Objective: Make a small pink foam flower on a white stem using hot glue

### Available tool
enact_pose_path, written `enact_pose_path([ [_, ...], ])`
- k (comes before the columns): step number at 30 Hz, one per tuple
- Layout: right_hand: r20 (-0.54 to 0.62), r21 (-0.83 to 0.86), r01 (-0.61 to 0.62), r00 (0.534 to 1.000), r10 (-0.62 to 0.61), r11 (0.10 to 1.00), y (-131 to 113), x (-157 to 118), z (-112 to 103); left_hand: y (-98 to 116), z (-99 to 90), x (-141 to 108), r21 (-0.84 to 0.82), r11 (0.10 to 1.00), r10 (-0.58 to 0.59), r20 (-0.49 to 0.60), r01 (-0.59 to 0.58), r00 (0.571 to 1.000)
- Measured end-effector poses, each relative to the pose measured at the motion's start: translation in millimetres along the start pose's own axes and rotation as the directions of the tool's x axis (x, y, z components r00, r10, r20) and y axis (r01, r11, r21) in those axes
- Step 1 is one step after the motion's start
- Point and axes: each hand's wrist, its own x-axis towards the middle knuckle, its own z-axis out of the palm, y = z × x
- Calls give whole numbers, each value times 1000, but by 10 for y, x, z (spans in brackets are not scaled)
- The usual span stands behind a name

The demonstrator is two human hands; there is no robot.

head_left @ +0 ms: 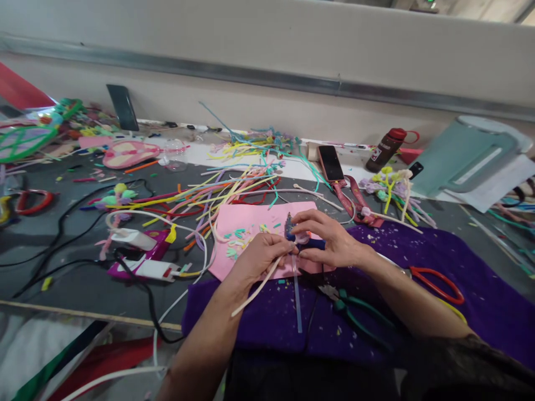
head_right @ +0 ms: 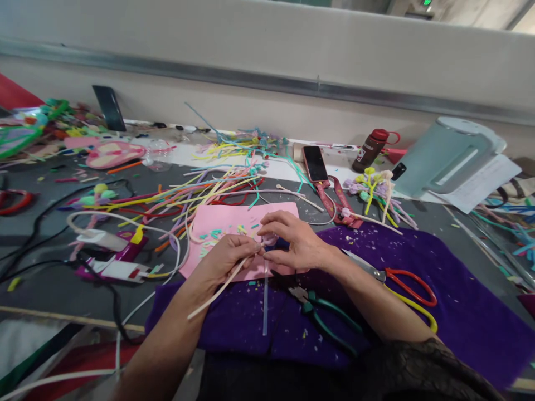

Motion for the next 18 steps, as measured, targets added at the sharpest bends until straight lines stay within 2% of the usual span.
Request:
enact_pose_path([
  [6,11,39,-12,1000,11,999,-30,16,-2,-21,-2,4,-30,1000,-4,-2,4,1000],
  [9,-103,111,-55,992,66,992,-42,8,-20,-22,-17,4,-117,993,-5,-10,4,1000],
  [11,-226,207,-133,957,180,969,-36,-4,-23,-11,-36,1,-204,979,5,-29,-11,1000],
  [13,-286,346,-228,898,334,910,-19,-13,-4,7,-55,-3,-293,956,8,-74,-29,997],
  [15,-256,465,-308,850,460,830,-1,-10,37,23,-71,-7,-388,921,3,-107,-45,994],
  [18,-149,554,-387,825,545,737,8,10,126,31,-85,-7,-482,875,-6,-100,-43,995],
])
